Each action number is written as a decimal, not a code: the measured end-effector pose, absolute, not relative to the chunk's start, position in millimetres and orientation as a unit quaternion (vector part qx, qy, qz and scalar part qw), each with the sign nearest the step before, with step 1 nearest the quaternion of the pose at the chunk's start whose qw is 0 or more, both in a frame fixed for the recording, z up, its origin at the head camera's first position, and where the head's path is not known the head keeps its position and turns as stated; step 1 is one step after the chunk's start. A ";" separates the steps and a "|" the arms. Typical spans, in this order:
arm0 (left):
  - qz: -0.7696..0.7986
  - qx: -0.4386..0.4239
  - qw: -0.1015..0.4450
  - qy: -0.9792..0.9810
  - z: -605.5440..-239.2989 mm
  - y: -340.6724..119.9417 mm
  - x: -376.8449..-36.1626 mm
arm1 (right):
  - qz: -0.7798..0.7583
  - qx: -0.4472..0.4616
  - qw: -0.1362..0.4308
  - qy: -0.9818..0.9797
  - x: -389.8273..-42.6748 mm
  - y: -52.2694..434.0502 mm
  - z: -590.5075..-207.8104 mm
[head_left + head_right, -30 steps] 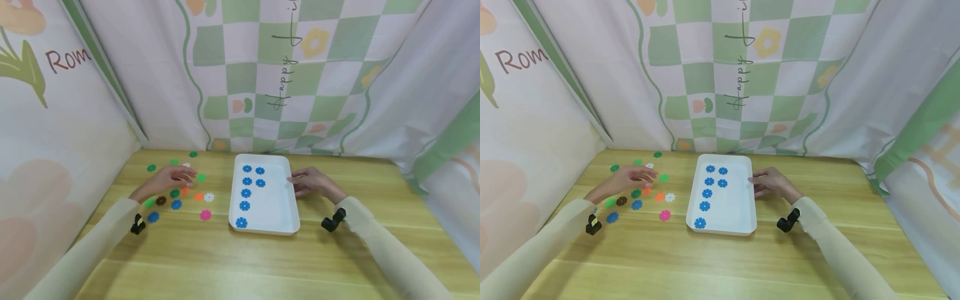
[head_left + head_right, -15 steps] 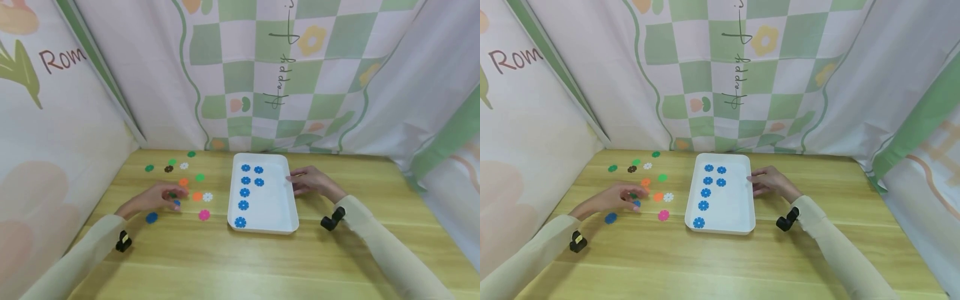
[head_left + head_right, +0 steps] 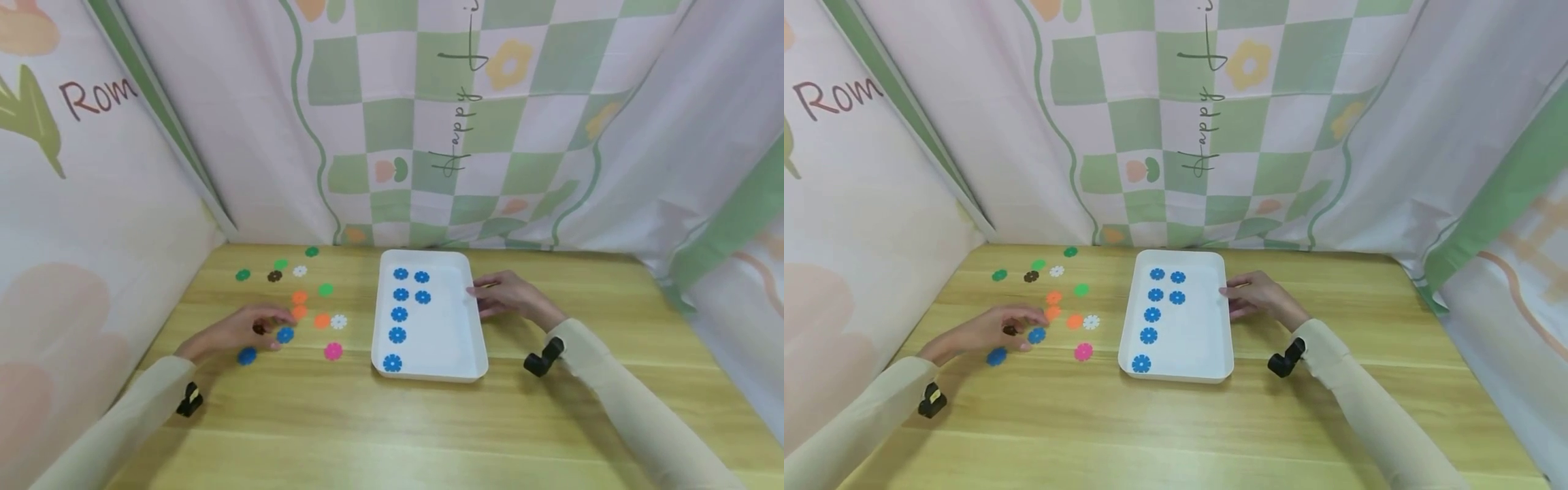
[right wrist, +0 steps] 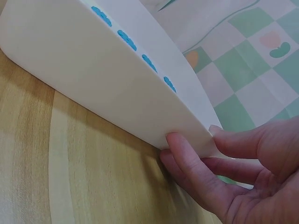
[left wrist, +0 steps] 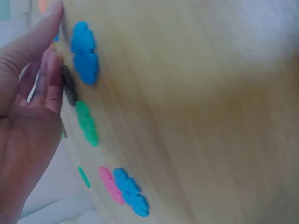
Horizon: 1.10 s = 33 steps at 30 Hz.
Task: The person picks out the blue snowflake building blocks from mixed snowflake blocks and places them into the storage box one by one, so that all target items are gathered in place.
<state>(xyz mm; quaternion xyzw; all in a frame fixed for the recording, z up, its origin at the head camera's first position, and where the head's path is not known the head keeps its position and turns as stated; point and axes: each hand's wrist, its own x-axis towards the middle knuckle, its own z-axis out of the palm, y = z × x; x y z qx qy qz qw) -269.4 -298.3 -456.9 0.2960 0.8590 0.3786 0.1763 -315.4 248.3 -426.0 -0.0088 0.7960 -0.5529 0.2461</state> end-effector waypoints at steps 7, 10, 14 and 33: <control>0.378 0.285 0.164 0.865 -462.3 -296.3 -274.2 | -0.556 -0.013 0.247 0.794 -314.2 247.6 -425.8; 0.373 0.282 0.152 0.871 -463.3 -294.8 -275.3 | -0.558 -0.018 0.247 0.792 -313.4 248.7 -424.6; 0.369 0.280 0.137 0.875 -464.5 -293.8 -275.4 | -0.562 -0.025 0.245 0.790 -311.1 250.5 -420.8; 0.348 0.241 0.171 0.890 -449.3 -279.5 -273.4 | -0.555 -0.007 0.243 0.796 -313.2 249.2 -424.5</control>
